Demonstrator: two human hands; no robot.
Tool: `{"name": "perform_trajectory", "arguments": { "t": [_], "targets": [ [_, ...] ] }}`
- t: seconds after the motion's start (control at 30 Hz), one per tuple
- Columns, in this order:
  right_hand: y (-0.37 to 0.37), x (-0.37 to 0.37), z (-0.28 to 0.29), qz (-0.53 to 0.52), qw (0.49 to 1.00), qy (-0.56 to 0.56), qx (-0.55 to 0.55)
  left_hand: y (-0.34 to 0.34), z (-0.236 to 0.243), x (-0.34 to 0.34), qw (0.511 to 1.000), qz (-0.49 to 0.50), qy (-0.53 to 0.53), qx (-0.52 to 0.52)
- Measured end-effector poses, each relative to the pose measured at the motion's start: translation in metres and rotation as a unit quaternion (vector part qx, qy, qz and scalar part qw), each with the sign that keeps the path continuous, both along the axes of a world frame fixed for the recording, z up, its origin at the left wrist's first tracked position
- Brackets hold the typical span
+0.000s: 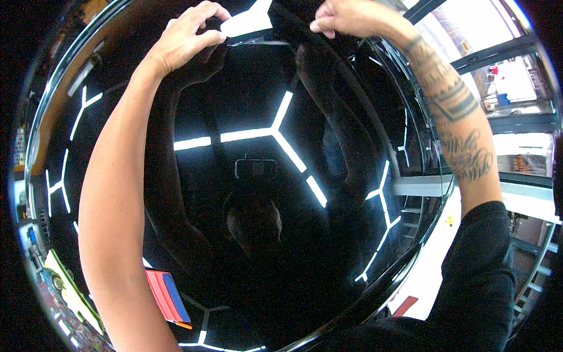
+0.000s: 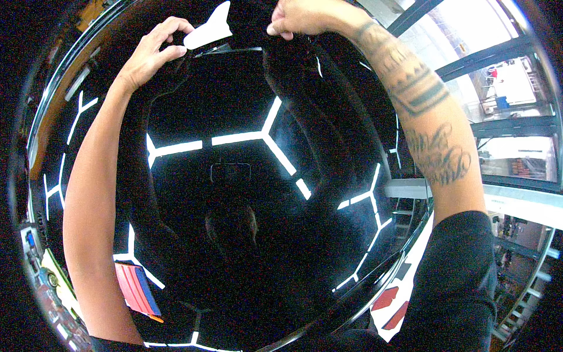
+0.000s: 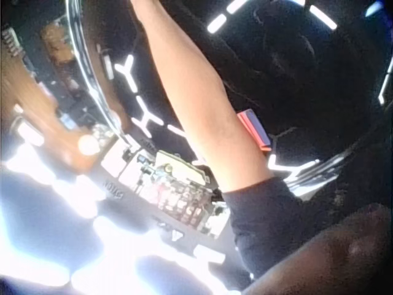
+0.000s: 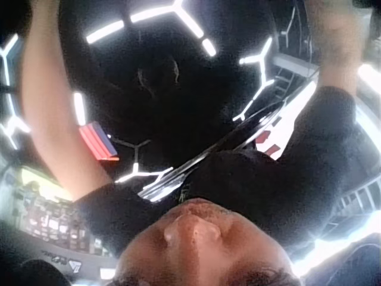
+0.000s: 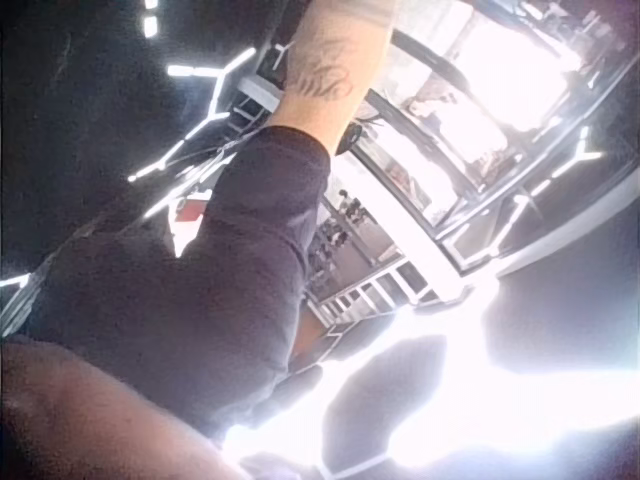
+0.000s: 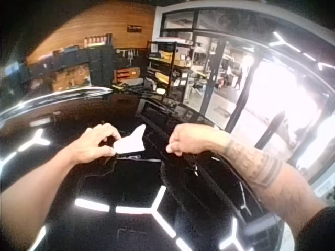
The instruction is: The person applies a protective film to a glossy black car hood using a squeegee and a precision knife. They smooth the film, trim excess edges, and remove small pieces of film from the surface.
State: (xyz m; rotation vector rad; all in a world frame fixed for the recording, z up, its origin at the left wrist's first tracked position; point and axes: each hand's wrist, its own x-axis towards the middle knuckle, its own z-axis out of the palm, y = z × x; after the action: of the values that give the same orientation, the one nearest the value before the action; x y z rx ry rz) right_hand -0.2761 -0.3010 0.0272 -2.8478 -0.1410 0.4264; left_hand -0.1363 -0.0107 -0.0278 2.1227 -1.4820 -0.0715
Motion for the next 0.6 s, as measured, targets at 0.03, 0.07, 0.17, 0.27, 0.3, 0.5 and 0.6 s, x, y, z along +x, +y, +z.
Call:
{"name": "perform_trajectory", "arguments": {
  "t": [0.03,0.07,0.17,0.27,0.3,0.5,0.6],
  "targets": [
    [0.005,-0.011,0.0,0.007,1.0,-0.012,0.017,0.002,-0.001,0.0,1.0,0.0,-0.01,0.0],
    [0.014,-0.026,0.001,0.014,0.999,-0.024,0.034,0.003,-0.001,0.0,1.0,0.002,-0.015,-0.002],
    [0.035,-0.062,-0.003,-0.052,0.988,-0.017,0.147,0.004,-0.001,-0.002,1.0,0.007,-0.025,0.003],
    [0.064,-0.09,0.0,-0.087,0.978,0.003,0.19,0.002,-0.003,-0.002,1.0,0.013,-0.018,0.013],
    [0.07,-0.096,-0.006,-0.102,0.972,-0.01,0.214,0.003,-0.003,-0.002,1.0,0.01,-0.013,0.004],
    [0.069,-0.099,-0.016,-0.169,0.936,0.01,0.308,0.004,0.0,0.006,0.999,-0.034,0.015,-0.021],
    [0.052,-0.089,-0.02,-0.149,0.934,0.038,0.323,0.004,-0.003,0.007,0.999,-0.042,0.014,-0.03]
  ]
}}
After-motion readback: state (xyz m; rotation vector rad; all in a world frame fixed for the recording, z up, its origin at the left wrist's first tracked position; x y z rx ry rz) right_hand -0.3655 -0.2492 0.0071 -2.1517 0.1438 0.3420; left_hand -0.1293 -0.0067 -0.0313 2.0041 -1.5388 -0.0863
